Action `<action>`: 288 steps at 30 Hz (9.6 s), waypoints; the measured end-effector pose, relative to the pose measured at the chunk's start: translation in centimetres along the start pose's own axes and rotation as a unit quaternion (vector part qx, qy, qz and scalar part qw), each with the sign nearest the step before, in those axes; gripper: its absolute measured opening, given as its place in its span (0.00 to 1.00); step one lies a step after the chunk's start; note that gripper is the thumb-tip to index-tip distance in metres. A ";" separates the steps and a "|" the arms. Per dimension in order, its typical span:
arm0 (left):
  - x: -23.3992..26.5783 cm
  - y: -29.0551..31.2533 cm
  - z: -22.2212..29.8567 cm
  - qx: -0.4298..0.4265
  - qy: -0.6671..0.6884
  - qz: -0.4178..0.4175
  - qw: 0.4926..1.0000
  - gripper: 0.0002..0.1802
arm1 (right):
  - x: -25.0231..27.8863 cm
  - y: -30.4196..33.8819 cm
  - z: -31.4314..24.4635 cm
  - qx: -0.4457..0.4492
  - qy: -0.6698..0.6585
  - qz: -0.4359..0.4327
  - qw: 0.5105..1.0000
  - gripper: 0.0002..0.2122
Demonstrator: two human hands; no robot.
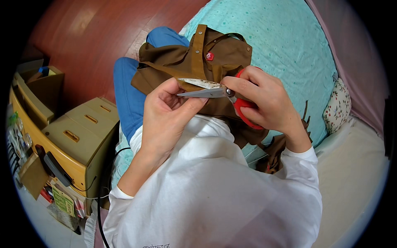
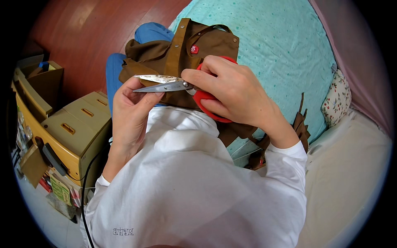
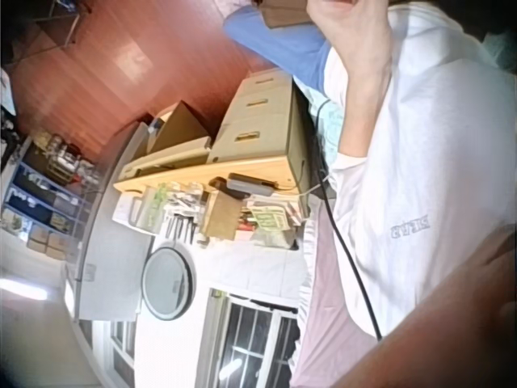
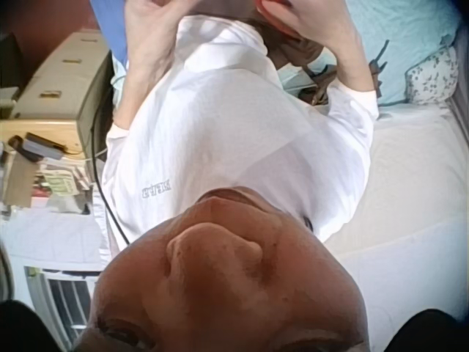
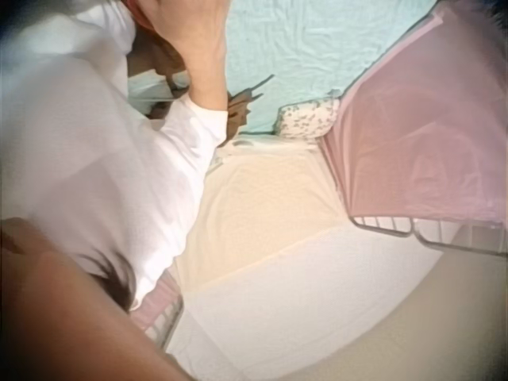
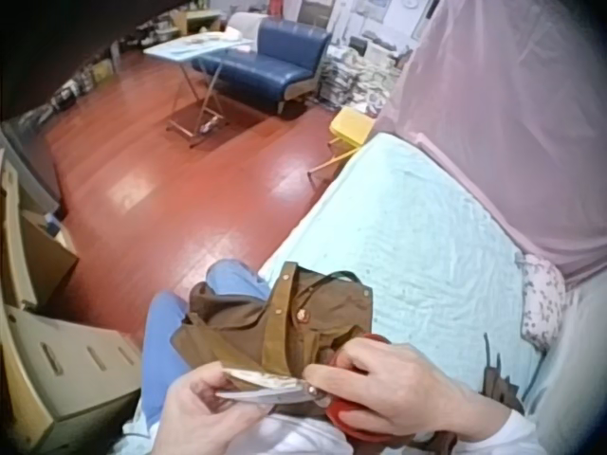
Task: The person uses scissors to cut thread and fabric, then manipulates straps and buttons on a brown bag.
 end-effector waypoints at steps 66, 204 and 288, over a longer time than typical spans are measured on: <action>0.7 0.1 0.1 -0.062 -0.109 0.065 0.990 0.11 | -3.0 -1.9 0.1 -0.182 -0.478 0.138 0.848 0.14; 3.8 -0.5 -0.2 -0.143 -0.130 0.117 0.974 0.09 | -6.4 -2.1 -1.3 -0.202 -0.505 0.120 0.831 0.14; 2.8 -1.1 -1.9 0.029 0.076 0.018 0.997 0.11 | -6.9 -1.8 -1.1 -0.305 -0.655 0.086 0.686 0.15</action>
Point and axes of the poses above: each hand's wrist, its own y-axis away from the middle knuckle, its own x-axis out of the back of the hand, z = x × y, the point moved 2 cm from there along -y, towards the middle knuckle, and after that the axes turned 4 degrees about y, right-handed, at the moved point
